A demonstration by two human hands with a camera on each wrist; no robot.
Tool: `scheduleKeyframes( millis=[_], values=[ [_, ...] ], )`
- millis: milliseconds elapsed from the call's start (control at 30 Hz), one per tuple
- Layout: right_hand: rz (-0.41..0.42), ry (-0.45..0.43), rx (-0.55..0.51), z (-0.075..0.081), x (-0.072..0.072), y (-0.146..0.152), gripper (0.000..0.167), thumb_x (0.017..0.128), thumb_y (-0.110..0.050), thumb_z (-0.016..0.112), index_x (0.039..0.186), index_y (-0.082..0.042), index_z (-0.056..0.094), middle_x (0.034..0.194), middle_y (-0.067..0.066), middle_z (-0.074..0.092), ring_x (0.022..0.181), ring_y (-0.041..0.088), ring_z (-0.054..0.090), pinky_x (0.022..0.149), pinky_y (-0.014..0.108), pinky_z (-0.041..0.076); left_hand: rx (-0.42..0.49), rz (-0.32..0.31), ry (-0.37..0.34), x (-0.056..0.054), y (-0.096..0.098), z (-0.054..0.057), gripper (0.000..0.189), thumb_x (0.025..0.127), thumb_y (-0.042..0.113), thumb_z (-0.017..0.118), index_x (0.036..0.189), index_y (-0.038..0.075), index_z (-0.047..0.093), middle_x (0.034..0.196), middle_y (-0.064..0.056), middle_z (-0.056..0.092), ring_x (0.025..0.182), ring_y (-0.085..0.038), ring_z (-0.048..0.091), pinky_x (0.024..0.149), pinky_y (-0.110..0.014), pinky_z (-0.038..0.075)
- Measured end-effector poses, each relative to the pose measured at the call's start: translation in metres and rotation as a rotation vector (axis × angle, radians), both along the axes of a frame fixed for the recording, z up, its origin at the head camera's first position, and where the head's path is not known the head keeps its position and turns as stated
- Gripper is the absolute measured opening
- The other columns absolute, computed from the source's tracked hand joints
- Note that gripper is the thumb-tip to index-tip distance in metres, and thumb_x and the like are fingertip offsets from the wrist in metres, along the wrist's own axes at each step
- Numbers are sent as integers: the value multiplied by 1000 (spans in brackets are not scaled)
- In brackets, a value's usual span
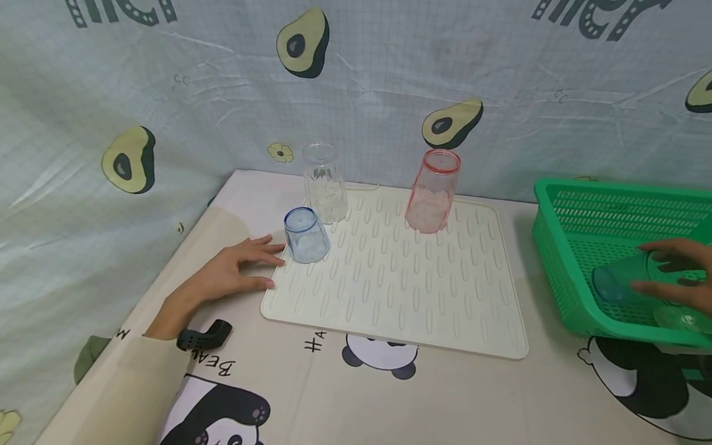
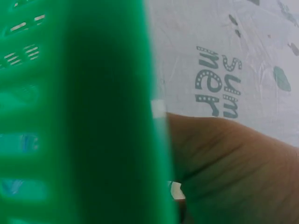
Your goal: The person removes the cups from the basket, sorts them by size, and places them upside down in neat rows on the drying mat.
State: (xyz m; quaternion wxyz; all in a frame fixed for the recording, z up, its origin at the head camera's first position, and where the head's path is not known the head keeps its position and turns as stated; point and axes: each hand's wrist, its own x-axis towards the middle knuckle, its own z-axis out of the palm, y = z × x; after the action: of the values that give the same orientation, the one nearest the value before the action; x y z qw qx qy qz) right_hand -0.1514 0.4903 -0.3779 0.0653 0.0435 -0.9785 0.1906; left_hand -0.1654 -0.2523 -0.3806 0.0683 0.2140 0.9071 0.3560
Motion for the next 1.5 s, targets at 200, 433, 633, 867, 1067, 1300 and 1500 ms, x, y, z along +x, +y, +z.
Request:
scheduleKeyframes(
  millis=[200, 433, 633, 867, 1067, 1300, 1500],
  values=[
    [-85, 108, -15, 19, 9, -27, 75, 89, -24, 69, 152, -23, 27, 136, 38, 36, 122, 48, 40, 108, 61, 19, -5, 109, 109, 3, 0, 13, 32, 81, 28, 78, 109, 13, 73, 123, -7, 64, 123, -31, 49, 103, -53, 34],
    [-202, 176, -106, 11, -11, 1, 74, 90, -36, 67, 149, -41, 24, 155, 6, 26, 139, 27, 29, 113, 44, 16, 172, 142, 497, 9, 23, 57, 23, 79, 3, 77, 102, 5, 74, 99, -9, 71, 98, -16, 64, 89, -30, 48],
    [-212, 291, -237, 68, 9, -74, 60, 94, -23, 62, 147, -33, 35, 147, 0, 40, 132, 1, 36, 107, 21, 22, 460, -74, 633, 15, 90, 91, 15, 83, 4, 73, 98, 1, 73, 95, -7, 72, 91, -11, 66, 82, -24, 51],
    [-49, 360, -414, 112, 41, -161, 56, 90, -4, 65, 141, -19, 47, 119, -20, 52, 106, -12, 48, 77, 0, 38, 587, -328, 586, 21, 173, 89, 33, 86, 16, 73, 112, -2, 65, 103, -8, 70, 92, -16, 66, 76, -32, 54],
    [154, 345, -519, 112, 48, -200, 58, 84, 13, 63, 138, -6, 49, 123, -3, 57, 110, 3, 55, 80, 6, 44, 613, -307, 291, 26, 200, 84, 48, 83, 7, 73, 128, 4, 56, 117, -5, 64, 101, -15, 62, 85, -30, 52],
    [327, 228, -744, 108, 54, -245, 57, 84, 17, 60, 136, -2, 48, 128, 10, 52, 111, 12, 56, 79, 14, 50, 773, -323, -212, 25, 214, 81, 70, 88, 12, 68, 147, 14, 32, 134, -7, 52, 118, -20, 55, 97, -32, 46],
    [407, 161, -903, 97, 49, -280, 57, 83, 16, 61, 135, -2, 48, 131, 15, 48, 112, 18, 56, 80, 20, 52, 873, -281, -308, 21, 222, 77, 70, 91, 9, 65, 149, 14, 27, 134, -11, 53, 116, -20, 56, 95, -35, 47]
  ],
)
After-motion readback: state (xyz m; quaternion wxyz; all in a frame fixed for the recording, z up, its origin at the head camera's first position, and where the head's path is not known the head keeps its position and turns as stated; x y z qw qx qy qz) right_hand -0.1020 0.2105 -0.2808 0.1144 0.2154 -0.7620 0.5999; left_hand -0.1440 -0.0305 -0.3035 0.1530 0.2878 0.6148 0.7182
